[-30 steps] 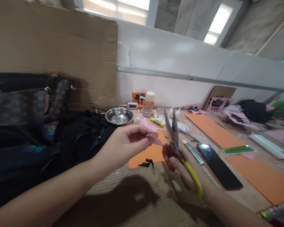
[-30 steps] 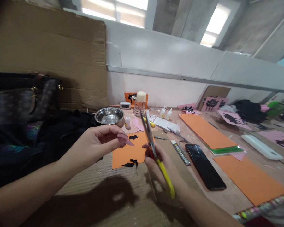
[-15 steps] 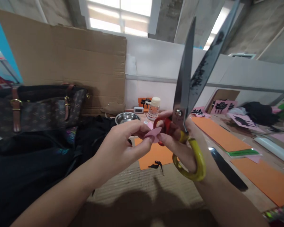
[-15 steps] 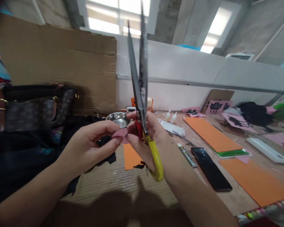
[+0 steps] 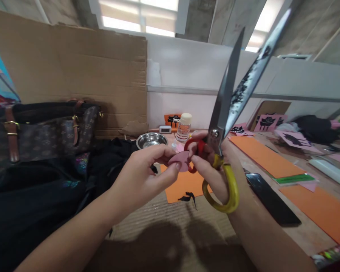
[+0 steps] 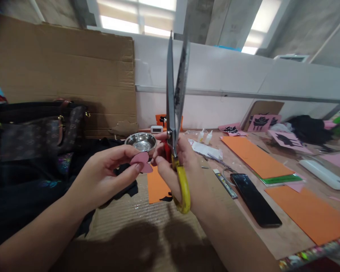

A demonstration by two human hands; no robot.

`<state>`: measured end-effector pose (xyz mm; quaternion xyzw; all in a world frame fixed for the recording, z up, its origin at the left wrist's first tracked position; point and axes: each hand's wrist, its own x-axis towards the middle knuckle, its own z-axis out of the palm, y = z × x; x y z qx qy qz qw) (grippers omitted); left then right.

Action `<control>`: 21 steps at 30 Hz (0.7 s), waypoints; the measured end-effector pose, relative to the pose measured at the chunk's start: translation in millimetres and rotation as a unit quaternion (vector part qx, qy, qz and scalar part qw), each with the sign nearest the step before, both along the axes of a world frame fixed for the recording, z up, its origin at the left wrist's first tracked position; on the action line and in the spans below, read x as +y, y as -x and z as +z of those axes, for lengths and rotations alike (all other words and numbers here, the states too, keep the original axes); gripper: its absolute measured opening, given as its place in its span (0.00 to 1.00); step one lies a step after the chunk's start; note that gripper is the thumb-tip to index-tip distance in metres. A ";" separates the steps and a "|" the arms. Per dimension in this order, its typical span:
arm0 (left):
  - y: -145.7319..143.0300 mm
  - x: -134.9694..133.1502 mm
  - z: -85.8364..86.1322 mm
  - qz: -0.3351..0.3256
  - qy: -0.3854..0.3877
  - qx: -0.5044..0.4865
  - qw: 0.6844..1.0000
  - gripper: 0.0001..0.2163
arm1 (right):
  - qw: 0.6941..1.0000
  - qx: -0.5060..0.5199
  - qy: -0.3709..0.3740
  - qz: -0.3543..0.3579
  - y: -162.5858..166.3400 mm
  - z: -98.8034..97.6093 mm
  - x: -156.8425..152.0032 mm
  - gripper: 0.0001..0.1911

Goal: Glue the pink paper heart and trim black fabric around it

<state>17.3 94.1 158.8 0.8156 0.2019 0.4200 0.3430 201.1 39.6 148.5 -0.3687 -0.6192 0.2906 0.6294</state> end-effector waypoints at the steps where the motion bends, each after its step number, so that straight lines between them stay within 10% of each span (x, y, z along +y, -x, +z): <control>1: 0.5 0.6 0.0 0.001 0.015 -0.004 1.000 0.06 | 1.000 -0.003 -0.007 -0.001 -2.1 -1.0 0.5 0.15; 21: -11.8 12.6 -8.1 -0.099 0.269 -0.097 0.953 0.08 | 0.999 0.002 -0.025 -0.047 9.4 -15.8 1.4 0.14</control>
